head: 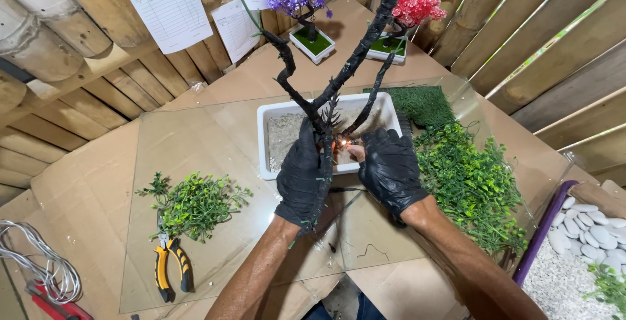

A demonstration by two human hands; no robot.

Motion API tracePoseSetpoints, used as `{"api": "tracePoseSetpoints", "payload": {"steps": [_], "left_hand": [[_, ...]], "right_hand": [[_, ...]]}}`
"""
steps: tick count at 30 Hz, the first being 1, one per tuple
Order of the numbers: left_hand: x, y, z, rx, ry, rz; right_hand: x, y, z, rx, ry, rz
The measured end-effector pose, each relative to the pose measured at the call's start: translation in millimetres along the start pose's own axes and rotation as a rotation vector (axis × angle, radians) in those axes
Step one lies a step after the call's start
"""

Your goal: The person assembles a miniature bonsai tree by attaching small artificial branches to a central trunk in a white rectangular pot. They use a lighter to heat and secure the branch ends, then trim excess material with scissors. The person also handles small pieces of artificial foliage and places them near the base of the tree.

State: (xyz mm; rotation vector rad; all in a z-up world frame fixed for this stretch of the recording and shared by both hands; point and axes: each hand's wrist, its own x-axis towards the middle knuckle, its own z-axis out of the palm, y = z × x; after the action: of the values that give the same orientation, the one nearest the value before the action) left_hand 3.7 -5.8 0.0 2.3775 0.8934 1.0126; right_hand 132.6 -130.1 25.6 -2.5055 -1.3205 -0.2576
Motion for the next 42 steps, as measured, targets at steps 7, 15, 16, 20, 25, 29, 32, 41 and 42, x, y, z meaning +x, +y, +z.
{"api": "tracePoseSetpoints", "payload": {"steps": [7,15,16,20,25,29,32,41,42], "left_hand": [[1.4,0.7,-1.7,-0.011,0.022,0.006],[2.6,-1.2,6.0,0.049,0.075,-0.003],[0.8,-4.5,9.3,0.074,0.079,-0.018],[7.0,20.9,5.4,0.239,0.156,-0.155],[14.2,43.1,-14.8,0.263,0.039,-0.282],[16.7,46.2,-18.3,0.177,-0.090,-0.401],[18.1,49.0,-19.2,0.195,-0.103,-0.415],[15.9,47.5,-10.5,0.261,-0.012,-0.419],[15.6,47.8,-11.0,0.260,-0.013,-0.422]], "right_hand": [[3.6,-4.1,-4.8,0.026,-0.042,0.016],[-1.2,0.4,8.6,0.087,0.049,0.013],[-4.2,1.7,12.6,0.150,0.060,0.044],[-6.0,12.1,8.9,0.285,0.191,0.026],[-3.5,7.1,-18.9,0.547,0.102,0.092],[3.4,-5.0,-57.8,0.849,-0.108,0.217],[8.8,-8.4,-66.9,0.849,-0.223,0.238],[31.0,-25.4,-94.7,0.581,-0.490,0.233],[31.7,-25.5,-89.8,0.579,-0.493,0.233]]}}
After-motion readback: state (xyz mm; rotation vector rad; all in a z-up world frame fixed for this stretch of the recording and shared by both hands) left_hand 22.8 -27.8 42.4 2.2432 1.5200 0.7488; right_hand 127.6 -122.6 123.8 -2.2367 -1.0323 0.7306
